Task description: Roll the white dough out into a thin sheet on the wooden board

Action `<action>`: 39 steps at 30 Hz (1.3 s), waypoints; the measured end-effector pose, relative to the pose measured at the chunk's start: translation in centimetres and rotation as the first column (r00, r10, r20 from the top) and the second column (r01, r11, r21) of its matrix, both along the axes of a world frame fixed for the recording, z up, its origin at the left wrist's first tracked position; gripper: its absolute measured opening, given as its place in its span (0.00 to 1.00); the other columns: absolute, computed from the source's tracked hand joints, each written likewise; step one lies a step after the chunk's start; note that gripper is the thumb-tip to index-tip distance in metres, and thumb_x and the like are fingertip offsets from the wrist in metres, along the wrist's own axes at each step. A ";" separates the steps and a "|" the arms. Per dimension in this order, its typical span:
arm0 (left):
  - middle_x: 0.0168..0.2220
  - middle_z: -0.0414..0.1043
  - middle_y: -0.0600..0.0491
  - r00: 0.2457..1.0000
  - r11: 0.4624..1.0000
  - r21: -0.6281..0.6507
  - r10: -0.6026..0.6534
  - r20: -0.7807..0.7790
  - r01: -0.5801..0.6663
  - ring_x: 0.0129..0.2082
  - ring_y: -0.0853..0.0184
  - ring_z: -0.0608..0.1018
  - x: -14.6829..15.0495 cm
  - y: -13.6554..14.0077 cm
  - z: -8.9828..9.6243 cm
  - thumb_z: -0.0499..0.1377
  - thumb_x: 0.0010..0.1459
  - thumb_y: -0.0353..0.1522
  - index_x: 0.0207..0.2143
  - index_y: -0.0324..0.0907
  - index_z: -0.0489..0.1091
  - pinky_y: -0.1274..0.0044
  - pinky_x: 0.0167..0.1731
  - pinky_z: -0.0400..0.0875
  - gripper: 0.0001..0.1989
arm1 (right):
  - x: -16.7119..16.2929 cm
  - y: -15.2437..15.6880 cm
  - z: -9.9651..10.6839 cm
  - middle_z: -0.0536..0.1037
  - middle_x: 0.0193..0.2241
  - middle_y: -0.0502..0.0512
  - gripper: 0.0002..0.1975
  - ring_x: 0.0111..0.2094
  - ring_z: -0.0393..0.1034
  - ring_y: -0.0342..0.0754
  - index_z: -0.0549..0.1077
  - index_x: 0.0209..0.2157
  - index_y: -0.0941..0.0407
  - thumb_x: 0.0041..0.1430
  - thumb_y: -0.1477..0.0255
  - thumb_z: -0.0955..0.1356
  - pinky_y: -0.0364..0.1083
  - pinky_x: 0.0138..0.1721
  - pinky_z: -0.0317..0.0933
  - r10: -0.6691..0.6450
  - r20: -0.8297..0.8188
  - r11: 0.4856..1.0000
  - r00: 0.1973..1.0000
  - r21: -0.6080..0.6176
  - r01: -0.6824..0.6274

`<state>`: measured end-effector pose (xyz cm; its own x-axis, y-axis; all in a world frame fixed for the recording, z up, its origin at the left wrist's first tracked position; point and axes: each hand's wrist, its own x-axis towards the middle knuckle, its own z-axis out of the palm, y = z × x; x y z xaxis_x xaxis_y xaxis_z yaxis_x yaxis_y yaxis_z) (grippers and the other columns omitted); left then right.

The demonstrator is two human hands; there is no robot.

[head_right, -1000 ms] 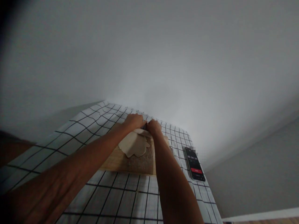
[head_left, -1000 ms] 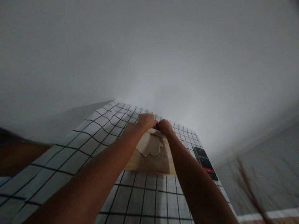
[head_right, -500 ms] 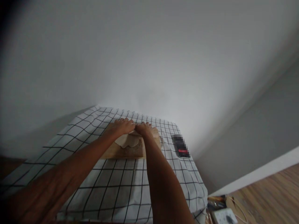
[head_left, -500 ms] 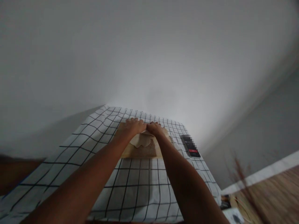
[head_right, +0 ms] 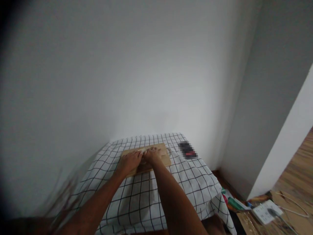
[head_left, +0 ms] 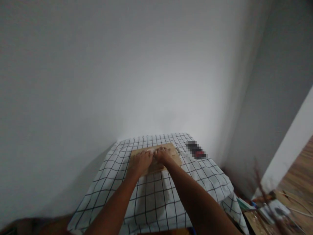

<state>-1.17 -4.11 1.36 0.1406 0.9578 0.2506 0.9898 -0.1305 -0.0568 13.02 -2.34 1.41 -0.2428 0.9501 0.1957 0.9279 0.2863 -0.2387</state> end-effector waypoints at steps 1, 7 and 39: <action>0.57 0.73 0.47 1.000 1.000 -0.005 -0.002 -0.003 0.002 0.54 0.57 0.75 0.0 -0.4 0.0 0.41 0.70 0.40 0.55 0.47 0.72 0.64 0.54 0.65 0.24 | 0.0 -0.3 -0.1 0.75 0.53 0.69 0.18 0.56 0.67 0.63 0.76 0.50 0.57 0.68 0.69 0.58 0.66 0.55 0.56 -0.011 -0.014 1.000 1.000 -0.003 0.011; 0.63 0.67 0.50 0.997 0.993 -0.088 -0.074 0.003 0.074 0.62 0.57 0.69 -0.9 -1.9 -1.0 0.41 0.69 0.41 0.60 0.51 0.66 0.60 0.60 0.59 0.24 | 0.8 -2.6 -1.2 0.72 0.56 0.65 0.22 0.59 0.63 0.59 0.73 0.53 0.55 0.71 0.64 0.55 0.66 0.61 0.45 -0.011 -0.043 1.000 0.999 -0.005 0.011; 0.55 0.75 0.46 0.997 0.997 -0.002 -0.077 0.018 0.077 0.56 0.59 0.74 -4.4 4.9 -1.6 0.39 0.70 0.36 0.54 0.44 0.73 0.68 0.58 0.61 0.25 | -4.4 5.0 -1.6 0.78 0.49 0.65 0.15 0.52 0.71 0.59 0.76 0.48 0.56 0.66 0.72 0.61 0.56 0.50 0.64 0.191 0.087 0.979 0.978 0.060 -0.196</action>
<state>-5.55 0.74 -0.22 0.2097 0.9450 0.2508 0.9777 -0.2066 -0.0387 8.58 2.69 -0.22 -0.4383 0.8688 0.2304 0.8688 0.4752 -0.1393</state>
